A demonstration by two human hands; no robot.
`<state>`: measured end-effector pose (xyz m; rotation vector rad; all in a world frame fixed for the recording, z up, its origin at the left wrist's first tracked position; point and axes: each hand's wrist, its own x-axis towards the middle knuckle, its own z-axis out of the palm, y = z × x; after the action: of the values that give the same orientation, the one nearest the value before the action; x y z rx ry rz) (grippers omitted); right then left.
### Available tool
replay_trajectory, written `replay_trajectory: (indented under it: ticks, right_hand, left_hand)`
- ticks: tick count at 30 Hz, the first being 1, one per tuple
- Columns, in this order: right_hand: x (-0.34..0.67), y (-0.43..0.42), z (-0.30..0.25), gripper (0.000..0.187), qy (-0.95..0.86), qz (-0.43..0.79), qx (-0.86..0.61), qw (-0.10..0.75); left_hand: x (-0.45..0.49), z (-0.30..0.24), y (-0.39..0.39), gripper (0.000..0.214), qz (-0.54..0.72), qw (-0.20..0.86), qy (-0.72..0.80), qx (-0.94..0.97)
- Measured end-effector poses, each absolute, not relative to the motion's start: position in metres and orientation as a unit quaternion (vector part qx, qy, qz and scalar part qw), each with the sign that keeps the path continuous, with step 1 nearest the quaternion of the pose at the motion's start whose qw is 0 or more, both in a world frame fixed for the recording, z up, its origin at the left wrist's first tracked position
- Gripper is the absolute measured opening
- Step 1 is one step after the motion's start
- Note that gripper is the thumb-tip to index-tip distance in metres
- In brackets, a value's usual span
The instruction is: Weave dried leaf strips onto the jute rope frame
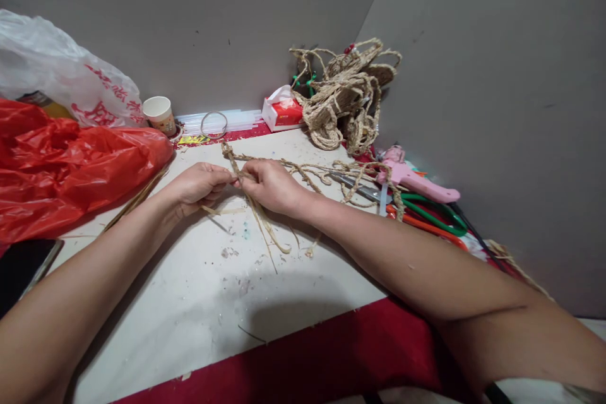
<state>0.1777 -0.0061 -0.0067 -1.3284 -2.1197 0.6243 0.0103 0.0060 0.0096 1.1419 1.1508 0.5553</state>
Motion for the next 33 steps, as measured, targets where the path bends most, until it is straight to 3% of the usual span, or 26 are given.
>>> replay_trajectory:
  ticks: [9, 18, 21, 25, 27, 31, 33]
  right_hand:
    - [0.183, -0.023, 0.021, 0.029, -0.841, 0.092, -0.524, 0.100]
    - [0.169, -0.033, 0.007, 0.029, -0.844, 0.146, -0.508, 0.085]
    - [0.166, -0.044, 0.010, 0.027, -0.855, 0.162, -0.490, 0.053]
    - [0.173, -0.054, 0.028, 0.024, -0.894, 0.263, -0.363, 0.000]
    - [0.180, -0.048, 0.035, 0.030, -0.880, 0.326, -0.341, 0.052]
    - [0.191, -0.017, 0.028, 0.033, -0.755, 0.369, -0.453, 0.298]
    - [0.190, -0.005, 0.016, 0.029, -0.696, 0.433, -0.468, 0.329]
  left_hand:
    - [0.022, 0.007, -0.003, 0.019, 0.269, 0.588, 0.552, 0.527]
    - [0.021, 0.006, -0.003, 0.035, 0.269, 0.673, 0.496, 0.479]
    - [0.020, 0.005, -0.003, 0.030, 0.270, 0.668, 0.491, 0.489]
    - [0.016, 0.007, -0.002, 0.018, 0.260, 0.672, 0.484, 0.497]
    - [0.012, 0.008, 0.000, 0.017, 0.262, 0.680, 0.478, 0.491]
    - [0.007, 0.008, 0.005, 0.025, 0.263, 0.705, 0.454, 0.477]
    - [0.006, 0.006, 0.006, 0.025, 0.259, 0.714, 0.443, 0.476]
